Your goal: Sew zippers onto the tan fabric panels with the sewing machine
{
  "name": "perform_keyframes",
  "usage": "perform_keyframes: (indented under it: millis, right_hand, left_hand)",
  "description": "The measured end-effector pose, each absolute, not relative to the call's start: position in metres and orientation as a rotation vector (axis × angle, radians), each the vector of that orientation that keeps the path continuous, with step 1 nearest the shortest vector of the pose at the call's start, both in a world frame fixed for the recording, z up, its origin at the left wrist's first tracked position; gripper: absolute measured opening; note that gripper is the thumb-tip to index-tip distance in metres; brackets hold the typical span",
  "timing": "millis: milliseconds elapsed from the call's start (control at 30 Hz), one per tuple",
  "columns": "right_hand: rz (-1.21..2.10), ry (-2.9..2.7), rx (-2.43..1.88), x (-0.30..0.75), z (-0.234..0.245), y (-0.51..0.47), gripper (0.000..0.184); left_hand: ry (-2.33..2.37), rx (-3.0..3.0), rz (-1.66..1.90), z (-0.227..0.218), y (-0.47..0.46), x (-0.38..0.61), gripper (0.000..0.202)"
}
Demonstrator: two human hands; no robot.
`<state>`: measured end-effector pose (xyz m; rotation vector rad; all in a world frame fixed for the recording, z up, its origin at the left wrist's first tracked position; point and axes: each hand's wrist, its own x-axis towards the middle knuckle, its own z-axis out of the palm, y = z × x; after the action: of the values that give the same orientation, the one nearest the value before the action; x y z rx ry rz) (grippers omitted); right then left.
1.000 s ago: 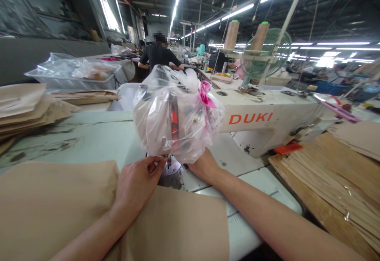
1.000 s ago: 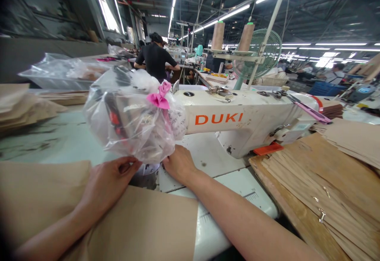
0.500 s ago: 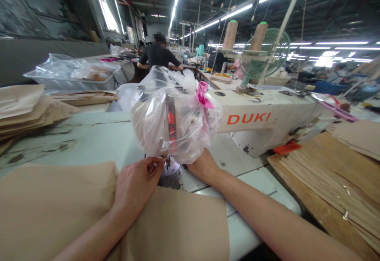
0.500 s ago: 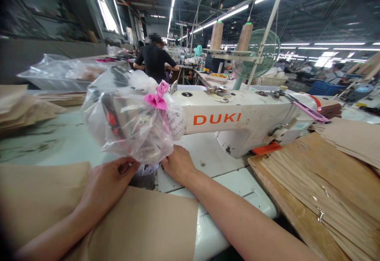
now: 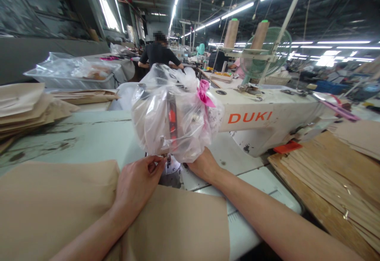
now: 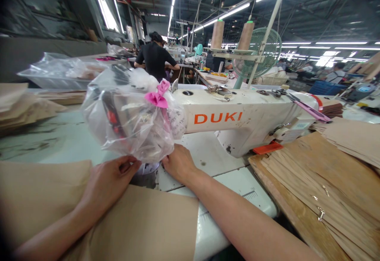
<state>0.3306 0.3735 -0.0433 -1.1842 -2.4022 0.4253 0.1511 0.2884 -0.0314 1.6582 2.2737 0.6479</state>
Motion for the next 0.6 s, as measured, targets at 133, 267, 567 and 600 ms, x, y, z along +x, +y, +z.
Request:
perform_keyframes:
  millis: [133,267,567,600]
  right_hand:
    - [0.444,-2.397,-1.187,0.331,-0.038,0.373,0.022]
    - [0.517,-2.358,-1.143,0.33,-0.031,0.369,0.015]
    - [0.605,-2.242,-0.965,0.319,-0.05,0.366,0.022]
    - [0.589,-2.235,-0.957,0.317,-0.051,0.367,0.023]
  left_hand:
    - [2.253,1.66,0.656,-0.03,0.288,0.151,0.031]
    - [2.259,1.655,0.663,-0.031,0.289,0.151,0.032]
    - [2.233,1.618,0.71,-0.026,0.288,0.153,0.031]
    - [2.227,1.615,0.721,-0.026,0.288,0.154,0.031]
